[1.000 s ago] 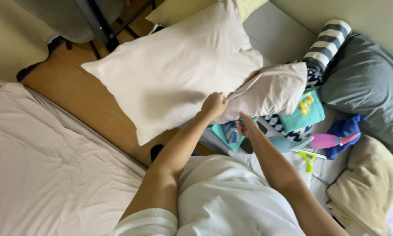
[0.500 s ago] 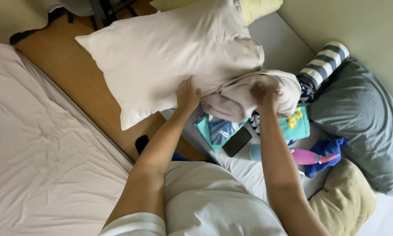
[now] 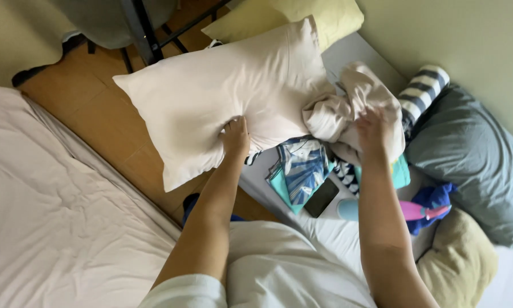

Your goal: The person picks up a pillow and a pillowcase from a bed. They insert the pillow into the pillowcase by hand, tucking the corners and smoothing the fabric until the pillow is fully enclosed.

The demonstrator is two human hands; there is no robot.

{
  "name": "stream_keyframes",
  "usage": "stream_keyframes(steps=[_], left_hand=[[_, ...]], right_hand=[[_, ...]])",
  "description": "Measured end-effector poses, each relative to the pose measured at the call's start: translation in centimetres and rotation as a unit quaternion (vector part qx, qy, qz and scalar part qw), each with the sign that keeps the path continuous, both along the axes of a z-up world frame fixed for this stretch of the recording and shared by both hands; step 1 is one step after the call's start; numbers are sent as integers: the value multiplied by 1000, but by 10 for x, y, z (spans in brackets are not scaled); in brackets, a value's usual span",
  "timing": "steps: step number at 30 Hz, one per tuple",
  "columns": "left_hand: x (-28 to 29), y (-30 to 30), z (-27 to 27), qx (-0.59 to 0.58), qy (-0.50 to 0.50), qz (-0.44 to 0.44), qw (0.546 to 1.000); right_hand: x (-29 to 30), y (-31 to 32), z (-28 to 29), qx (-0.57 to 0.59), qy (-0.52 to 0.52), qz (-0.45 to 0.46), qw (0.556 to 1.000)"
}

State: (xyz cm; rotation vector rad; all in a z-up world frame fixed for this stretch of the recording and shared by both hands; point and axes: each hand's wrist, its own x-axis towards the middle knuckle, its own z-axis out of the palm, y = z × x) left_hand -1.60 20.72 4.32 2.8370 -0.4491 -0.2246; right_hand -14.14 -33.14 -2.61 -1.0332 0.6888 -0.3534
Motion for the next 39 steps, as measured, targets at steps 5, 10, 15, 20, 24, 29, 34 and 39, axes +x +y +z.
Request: stream_keyframes(steps=[5, 10, 15, 20, 24, 29, 34, 39], left_hand=[[27, 5, -65, -34, -32, -51, 998], [13, 50, 16, -25, -14, -203, 979], [14, 110, 60, -340, -86, -148, 925], [28, 171, 80, -369, 4, -192, 909], [26, 189, 68, -416, 23, -208, 885], [24, 179, 36, -349, 110, -159, 917], [19, 157, 18, -214, 120, -174, 954], [3, 95, 68, -309, 154, -103, 933]], right_hand=[[51, 244, 101, -17, 147, 118, 982], [64, 324, 97, -11, 266, 141, 954], [59, 340, 115, -175, 317, 16, 932], [34, 344, 138, -141, 381, -11, 914], [-20, 309, 36, -289, 336, 40, 895], [-33, 342, 58, -349, 377, 117, 850], [-17, 395, 140, -482, 328, 80, 808], [-33, 413, 185, -537, 191, 75, 818]])
